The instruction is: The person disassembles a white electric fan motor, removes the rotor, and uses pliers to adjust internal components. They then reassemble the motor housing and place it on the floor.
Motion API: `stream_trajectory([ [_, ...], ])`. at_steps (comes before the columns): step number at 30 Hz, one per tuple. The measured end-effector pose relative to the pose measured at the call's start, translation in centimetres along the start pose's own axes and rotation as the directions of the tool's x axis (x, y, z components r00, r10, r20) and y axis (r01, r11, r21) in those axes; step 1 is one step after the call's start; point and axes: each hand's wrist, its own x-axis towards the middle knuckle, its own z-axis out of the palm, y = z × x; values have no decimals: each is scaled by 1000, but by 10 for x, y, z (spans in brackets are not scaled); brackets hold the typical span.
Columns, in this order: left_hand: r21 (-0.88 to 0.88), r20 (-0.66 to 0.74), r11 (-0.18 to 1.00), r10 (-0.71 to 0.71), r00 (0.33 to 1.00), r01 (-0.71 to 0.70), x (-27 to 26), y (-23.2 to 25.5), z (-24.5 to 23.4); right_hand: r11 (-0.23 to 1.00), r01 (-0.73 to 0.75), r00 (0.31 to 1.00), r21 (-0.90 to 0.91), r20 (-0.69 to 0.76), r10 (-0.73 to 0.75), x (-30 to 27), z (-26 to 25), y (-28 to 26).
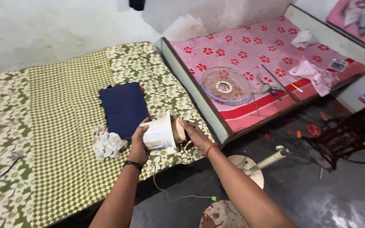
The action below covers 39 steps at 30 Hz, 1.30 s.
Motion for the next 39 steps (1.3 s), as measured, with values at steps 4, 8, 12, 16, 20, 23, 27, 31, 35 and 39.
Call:
stream_trajectory([
  [4, -34, 33, 998, -53, 998, 54, 13, -19, 7, 999, -13, 1000, 33, -7, 13, -1, -18, 10],
  [8, -37, 91, 998, -51, 995, 54, 26, -37, 16, 996, -81, 994, 28, -64, 83, -13, -35, 4],
  [12, -43, 114, 996, -77, 991, 82, 34, -49, 37, 997, -77, 991, 7, -109, 77, -20, -57, -1],
  [16, -35, 151, 996, -77, 985, 84, 39, -51, 57, 1000, -5, 991, 9, -132, 6, -15, -77, 4],
  [20, -23, 170, 997, -63, 983, 68, 41, -53, 70, 1000, -15, 985, -25, -173, 10, -16, -88, 2],
  [23, -9, 164, 998, -67, 984, 70, 42, -54, 75, 996, 65, 978, -53, -197, -74, -19, -90, -2],
  [27, 20, 156, 997, -74, 985, 72, 44, -58, 82, 994, 111, 979, -7, -174, -110, -18, -97, 1],
  [31, 15, 164, 997, -80, 983, 78, 45, -61, 86, 997, 76, 979, -5, -188, -75, -18, -103, 5],
  [35, 9, 168, 998, -66, 984, 66, 47, -64, 88, 996, 92, 981, 17, -171, -88, -16, -106, 7],
  [39, 9, 147, 997, -73, 986, 73, 46, -64, 86, 995, 101, 982, -4, -161, -101, -12, -107, 9],
])
